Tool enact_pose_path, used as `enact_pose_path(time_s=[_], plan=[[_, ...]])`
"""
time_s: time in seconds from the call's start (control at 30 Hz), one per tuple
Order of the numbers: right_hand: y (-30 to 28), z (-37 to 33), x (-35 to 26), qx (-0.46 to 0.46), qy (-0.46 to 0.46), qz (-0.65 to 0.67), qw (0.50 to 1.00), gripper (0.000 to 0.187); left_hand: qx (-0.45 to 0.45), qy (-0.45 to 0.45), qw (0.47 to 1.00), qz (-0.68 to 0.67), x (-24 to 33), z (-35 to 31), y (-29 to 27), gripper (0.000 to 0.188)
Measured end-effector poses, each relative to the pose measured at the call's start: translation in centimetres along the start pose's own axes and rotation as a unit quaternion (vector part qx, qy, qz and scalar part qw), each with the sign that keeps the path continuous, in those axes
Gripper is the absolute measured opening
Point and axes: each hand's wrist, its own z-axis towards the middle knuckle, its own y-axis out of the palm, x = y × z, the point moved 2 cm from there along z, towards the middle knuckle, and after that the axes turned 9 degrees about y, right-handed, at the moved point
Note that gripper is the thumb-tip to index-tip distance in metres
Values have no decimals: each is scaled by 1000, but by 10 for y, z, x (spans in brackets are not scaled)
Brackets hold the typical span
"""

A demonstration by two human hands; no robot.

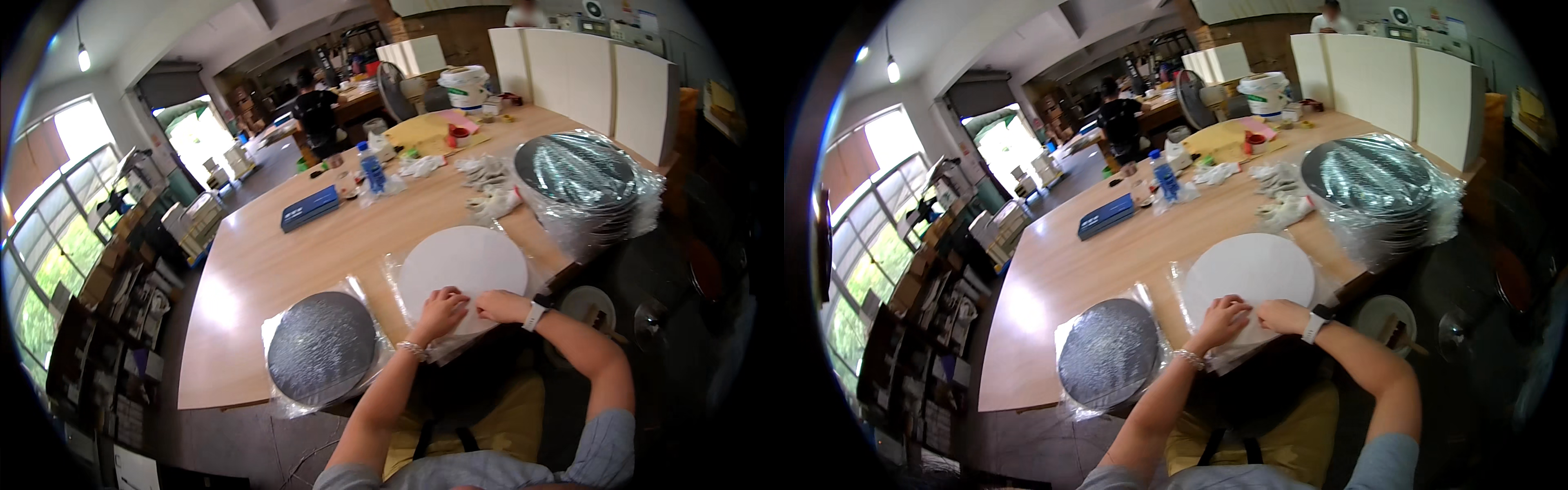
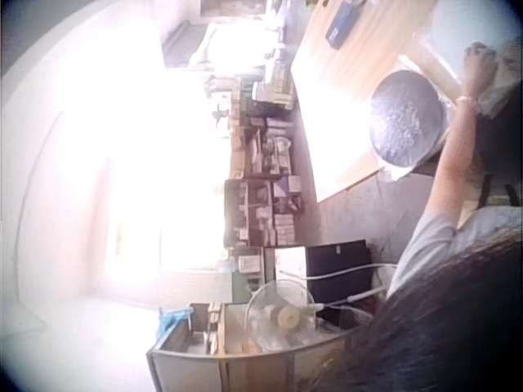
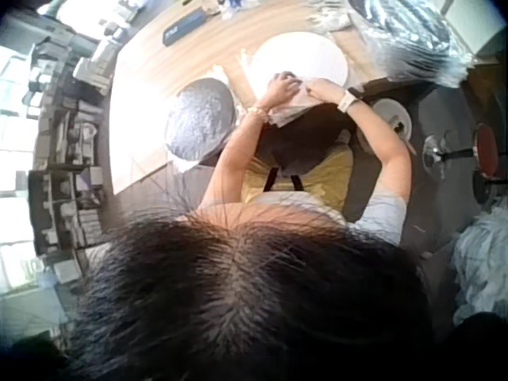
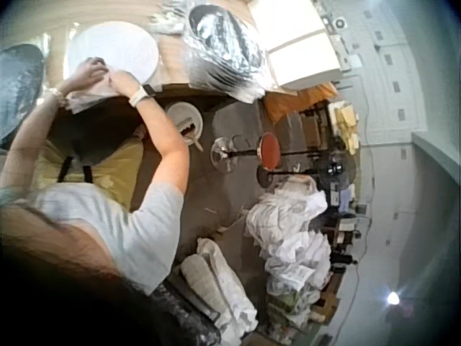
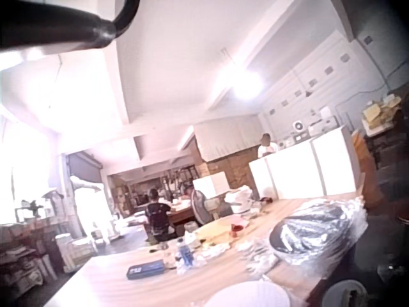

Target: The person wraps circular objects, alternating between black and white discs, in clear plastic wrap. They pick up a disc, place it on a sheet of plastic, fold the plastic over, and smooth it down before stacking the wrapped item and repeating the process.

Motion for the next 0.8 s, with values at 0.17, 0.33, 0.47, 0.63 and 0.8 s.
enact_pose_path(time_s=[0.17,0.33,0.47,0.63,0.8], plan=[[-12,-13,-30,116,-108,-177,971,14,-12,-9,999,39,7,-5,-7,31],[-29,-56,-27,47,-154,-124,979,9,-45,-46,998,4,1,-2,4,37],[-52,-68,-53,173,-180,-82,965,16,-123,-59,991,4,0,0,-10,54],[-38,-67,-38,158,-136,-80,975,20,-127,-42,991,11,9,7,-7,60],[-25,-122,-50,184,-115,-47,975,28,-131,-49,990,17,9,0,-11,61]])
